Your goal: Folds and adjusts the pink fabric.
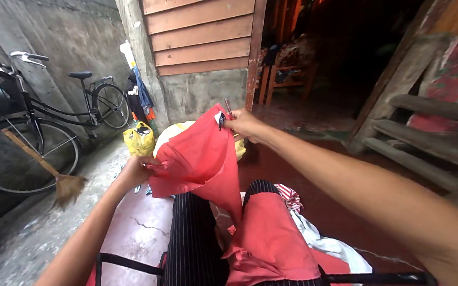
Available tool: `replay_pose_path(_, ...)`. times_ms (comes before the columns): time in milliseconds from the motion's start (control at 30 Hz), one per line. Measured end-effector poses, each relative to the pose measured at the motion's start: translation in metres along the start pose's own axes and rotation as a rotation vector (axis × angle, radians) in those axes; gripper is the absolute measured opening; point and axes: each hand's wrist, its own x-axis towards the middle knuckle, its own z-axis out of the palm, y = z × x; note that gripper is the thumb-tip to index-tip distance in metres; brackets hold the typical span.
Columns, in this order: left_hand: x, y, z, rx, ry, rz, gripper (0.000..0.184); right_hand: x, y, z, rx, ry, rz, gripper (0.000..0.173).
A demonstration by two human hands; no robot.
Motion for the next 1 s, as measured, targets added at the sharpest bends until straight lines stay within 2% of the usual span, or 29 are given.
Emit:
replay_pose_path(133,0.000,-0.011,0.009,0.298,0.127,0.144,0.023,0.002,0.000,0.005,-0.030,-0.023,-0.013,0.021)
replay_pose_path(233,-0.006,0.006,0.033,0.438,0.257,0.287,0.028,0.002,0.001,0.012,-0.061,-0.052,-0.029,0.023)
replay_pose_path(333,-0.002,0.027,0.061,0.383,0.254,0.540,0.029,0.000,-0.002,0.021,-0.096,-0.078,-0.039,0.025)
replay_pose_path(400,0.013,0.037,0.079,0.211,0.189,0.603,0.027,-0.001,-0.004,0.027,-0.124,-0.096,-0.048,0.024)
replay_pose_path(467,0.035,0.044,0.094,-0.039,0.012,0.490,0.026,-0.003,-0.007,0.033,-0.171,-0.125,-0.075,0.025)
replay_pose_path(567,0.062,0.047,0.123,-0.552,-0.339,0.154,0.023,-0.008,-0.012,0.038,-0.227,-0.179,-0.112,0.021)
replay_pose_path(600,0.068,0.047,0.135,-0.626,-0.416,0.083,0.019,-0.010,-0.014,0.040,-0.244,-0.194,-0.124,0.021)
replay_pose_path(633,0.070,0.046,0.146,-0.613,-0.478,0.061,0.014,-0.012,-0.014,0.041,-0.264,-0.204,-0.141,0.020)
replay_pose_path(700,0.066,0.047,0.157,-0.352,-0.564,0.083,0.020,-0.015,-0.016,0.042,-0.282,-0.229,-0.158,0.020)
replay_pose_path(800,0.032,0.074,0.164,0.007,-0.472,-0.124,0.028,-0.020,-0.019,0.045,-0.288,-0.260,-0.168,0.019)
replay_pose_path(867,0.009,0.083,0.176,-0.064,-0.380,-0.231,0.034,-0.024,-0.020,0.051,-0.300,-0.283,-0.184,0.019)
replay_pose_path(1000,0.009,0.072,0.205,-0.086,-0.492,-0.156,0.037,-0.032,-0.023,0.073,-0.470,-0.327,-0.357,0.015)
